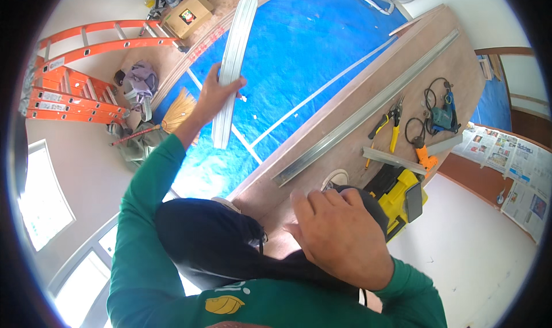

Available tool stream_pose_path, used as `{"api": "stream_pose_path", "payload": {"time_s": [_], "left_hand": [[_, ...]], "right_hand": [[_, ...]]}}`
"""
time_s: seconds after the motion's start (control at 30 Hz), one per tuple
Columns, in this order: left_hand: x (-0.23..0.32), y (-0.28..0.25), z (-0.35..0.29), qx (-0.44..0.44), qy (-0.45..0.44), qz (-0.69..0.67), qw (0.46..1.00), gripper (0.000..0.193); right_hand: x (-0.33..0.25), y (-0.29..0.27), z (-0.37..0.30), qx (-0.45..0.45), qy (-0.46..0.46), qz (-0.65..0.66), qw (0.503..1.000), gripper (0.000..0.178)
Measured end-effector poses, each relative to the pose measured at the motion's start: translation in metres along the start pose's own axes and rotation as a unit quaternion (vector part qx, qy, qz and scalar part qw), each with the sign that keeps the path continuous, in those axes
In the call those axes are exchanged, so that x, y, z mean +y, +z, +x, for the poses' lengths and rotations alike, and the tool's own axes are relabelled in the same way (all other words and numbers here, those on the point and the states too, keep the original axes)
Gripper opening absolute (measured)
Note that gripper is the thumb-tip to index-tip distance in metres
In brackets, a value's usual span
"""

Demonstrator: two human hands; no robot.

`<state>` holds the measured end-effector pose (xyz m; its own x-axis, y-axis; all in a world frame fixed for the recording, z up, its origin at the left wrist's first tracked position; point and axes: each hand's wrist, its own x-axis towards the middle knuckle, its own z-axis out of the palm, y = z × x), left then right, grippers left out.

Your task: The person cuts a long metal strip into shorter pieces using tin snips while sitting on the floor. They repeatedly measure the strip against the ceiling, cut it, and place the pieces on the floor.

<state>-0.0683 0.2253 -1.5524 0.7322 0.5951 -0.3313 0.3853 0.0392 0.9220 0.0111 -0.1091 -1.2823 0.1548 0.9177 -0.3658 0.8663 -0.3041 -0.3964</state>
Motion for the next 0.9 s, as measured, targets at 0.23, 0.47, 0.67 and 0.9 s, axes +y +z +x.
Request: {"api": "stream_pose_path", "payload": {"time_s": [0.23,0.47,0.67,0.9], "left_hand": [[0.061,-0.020,-0.046,-0.039,-0.026,-0.045,0.998,0.072],[0.221,-0.043,-0.127,-0.058,-0.003,0.145,0.988,0.058],[0.367,-0.059,-0.225,-0.079,0.008,0.135,0.988,0.055],[0.477,-0.068,-0.315,-0.068,-0.023,0.087,0.994,0.054]], "right_hand": [[-0.005,-0.016,-0.009,0.024,0.048,0.029,0.998,0.039],[0.019,0.014,-0.050,0.011,0.038,0.045,0.998,0.035],[-0.001,-0.021,-0.081,0.032,0.086,0.281,0.955,0.048],[-0.100,-0.198,-0.079,0.036,0.157,0.703,0.692,0.053]]}}
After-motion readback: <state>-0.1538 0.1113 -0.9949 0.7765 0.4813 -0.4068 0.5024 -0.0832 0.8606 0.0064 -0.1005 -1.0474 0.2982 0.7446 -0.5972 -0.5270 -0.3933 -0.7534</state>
